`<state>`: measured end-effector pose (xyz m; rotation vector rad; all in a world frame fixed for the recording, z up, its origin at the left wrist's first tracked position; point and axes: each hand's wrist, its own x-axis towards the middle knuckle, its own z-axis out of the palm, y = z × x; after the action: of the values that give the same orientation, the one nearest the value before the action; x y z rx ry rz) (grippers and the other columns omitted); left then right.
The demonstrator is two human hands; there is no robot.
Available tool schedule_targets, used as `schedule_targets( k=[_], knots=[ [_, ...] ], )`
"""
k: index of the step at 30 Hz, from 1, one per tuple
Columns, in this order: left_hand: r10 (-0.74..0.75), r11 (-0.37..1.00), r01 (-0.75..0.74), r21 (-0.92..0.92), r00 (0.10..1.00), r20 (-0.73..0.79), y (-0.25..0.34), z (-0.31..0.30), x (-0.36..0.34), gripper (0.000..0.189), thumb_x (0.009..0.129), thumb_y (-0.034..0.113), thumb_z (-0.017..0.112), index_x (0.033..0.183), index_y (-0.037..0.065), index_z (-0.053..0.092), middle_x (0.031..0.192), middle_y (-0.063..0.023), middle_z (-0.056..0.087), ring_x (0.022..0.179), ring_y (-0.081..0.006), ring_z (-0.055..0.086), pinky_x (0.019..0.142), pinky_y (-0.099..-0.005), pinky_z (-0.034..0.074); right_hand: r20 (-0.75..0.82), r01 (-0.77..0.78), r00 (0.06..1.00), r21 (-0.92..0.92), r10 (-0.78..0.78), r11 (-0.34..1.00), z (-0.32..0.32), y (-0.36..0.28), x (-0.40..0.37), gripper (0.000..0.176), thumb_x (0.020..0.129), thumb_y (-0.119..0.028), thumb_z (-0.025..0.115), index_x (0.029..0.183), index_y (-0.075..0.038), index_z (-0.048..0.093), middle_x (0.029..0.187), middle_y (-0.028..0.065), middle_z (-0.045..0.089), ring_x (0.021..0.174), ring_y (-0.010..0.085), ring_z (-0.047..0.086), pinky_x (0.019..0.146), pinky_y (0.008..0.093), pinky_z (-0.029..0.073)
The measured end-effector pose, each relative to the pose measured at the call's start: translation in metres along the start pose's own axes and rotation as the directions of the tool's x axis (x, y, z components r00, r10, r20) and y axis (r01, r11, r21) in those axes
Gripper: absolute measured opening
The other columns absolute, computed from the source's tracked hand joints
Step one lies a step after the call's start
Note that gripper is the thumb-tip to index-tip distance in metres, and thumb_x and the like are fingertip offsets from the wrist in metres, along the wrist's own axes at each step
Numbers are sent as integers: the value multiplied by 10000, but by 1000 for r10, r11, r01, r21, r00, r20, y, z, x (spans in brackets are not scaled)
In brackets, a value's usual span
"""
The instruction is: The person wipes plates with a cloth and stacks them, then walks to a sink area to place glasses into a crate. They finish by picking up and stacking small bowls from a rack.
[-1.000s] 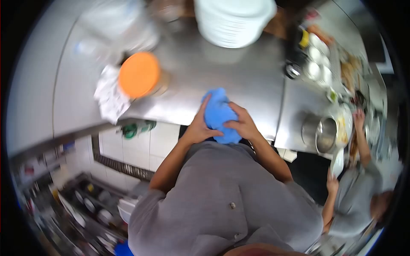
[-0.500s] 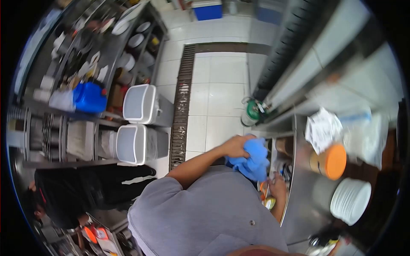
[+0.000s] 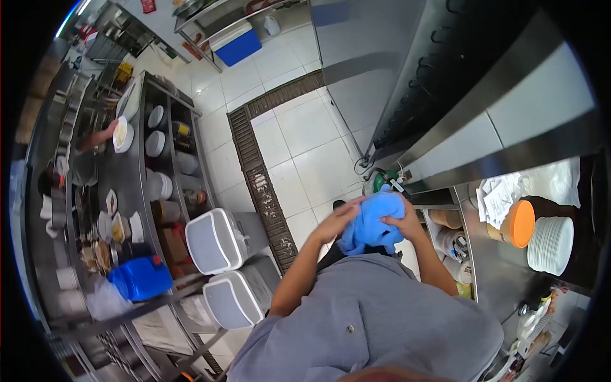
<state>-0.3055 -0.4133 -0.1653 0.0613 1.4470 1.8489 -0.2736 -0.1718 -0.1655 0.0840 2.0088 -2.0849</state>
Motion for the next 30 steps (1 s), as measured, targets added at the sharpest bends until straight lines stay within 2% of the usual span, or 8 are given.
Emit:
schedule_targets(
  k=[5, 8, 10, 16, 21, 25, 27, 30],
  knots=[
    [22, 811, 318, 492, 822, -568, -79, -198, -28, 488, 927, 381, 585, 1321, 106, 503, 974, -134, 653, 792, -187, 632, 703, -310, 489, -7, -194, 981, 116, 196, 974, 9, 6, 49, 633, 647, 5, 744, 1240, -47, 527, 1065, 60, 621, 997, 160, 585, 900, 308, 468],
    [-242, 938, 346, 22, 698, -674, -55, -230, -69, 422, 922, 367, 597, 1235, 87, 554, 852, -104, 635, 665, -159, 610, 603, -285, 484, -41, -247, 969, -97, 244, 964, 23, 1, 65, 632, 634, -41, 768, 1220, -33, 531, 1068, 66, 632, 995, 168, 592, 882, 309, 471],
    [-305, 947, 99, -307, 584, -752, -47, -249, -83, 308, 927, 315, 589, 1109, 67, 592, 746, -52, 595, 575, -130, 566, 504, -278, 466, -78, -274, 961, -106, 267, 956, 32, 12, 73, 631, 631, -51, 771, 1214, -31, 532, 1064, 70, 635, 991, 174, 596, 881, 315, 471],
    [-249, 933, 358, 25, 696, -674, -74, -303, -78, 316, 886, 303, 626, 1030, 20, 638, 711, -27, 604, 555, -137, 572, 494, -292, 484, -204, -336, 931, -166, 301, 927, 88, 31, 90, 648, 626, -92, 765, 1226, -38, 526, 1090, 120, 640, 1020, 233, 604, 902, 346, 466],
    [-40, 743, 388, 545, 839, -542, -82, -351, -56, 463, 888, 396, 605, 1121, -4, 620, 1010, -207, 668, 888, -289, 664, 803, -371, 517, -189, -394, 917, -287, 351, 873, 137, 40, 118, 579, 734, -207, 735, 1252, -39, 540, 1184, 183, 604, 1083, 287, 585, 945, 375, 445],
    [-82, 749, 410, 520, 837, -542, -30, -358, -34, 512, 878, 447, 593, 1143, 10, 617, 980, -215, 676, 929, -342, 656, 839, -401, 502, -286, -378, 923, -559, 257, 738, 155, 27, 145, 564, 835, -327, 663, 1299, -39, 522, 1313, 233, 506, 1166, 358, 527, 990, 392, 407],
    [45, 717, 313, 623, 871, -489, -19, -366, -9, 487, 875, 441, 597, 1129, 26, 618, 939, -218, 678, 895, -333, 660, 803, -403, 510, -212, -212, 955, -977, -208, 23, 172, 2, 170, 592, 893, -404, 582, 1338, -26, 486, 1386, 255, 417, 1219, 411, 464, 1020, 406, 374],
    [289, 680, -17, 733, 925, -247, 27, -369, 39, 444, 879, 386, 602, 1122, 15, 600, 990, -228, 649, 938, -355, 626, 800, -435, 493, -240, -195, 964, -928, -110, 317, 187, -39, 236, 494, 902, -285, 602, 1276, 26, 517, 1355, 272, 427, 1209, 411, 468, 979, 403, 398]
  ],
)
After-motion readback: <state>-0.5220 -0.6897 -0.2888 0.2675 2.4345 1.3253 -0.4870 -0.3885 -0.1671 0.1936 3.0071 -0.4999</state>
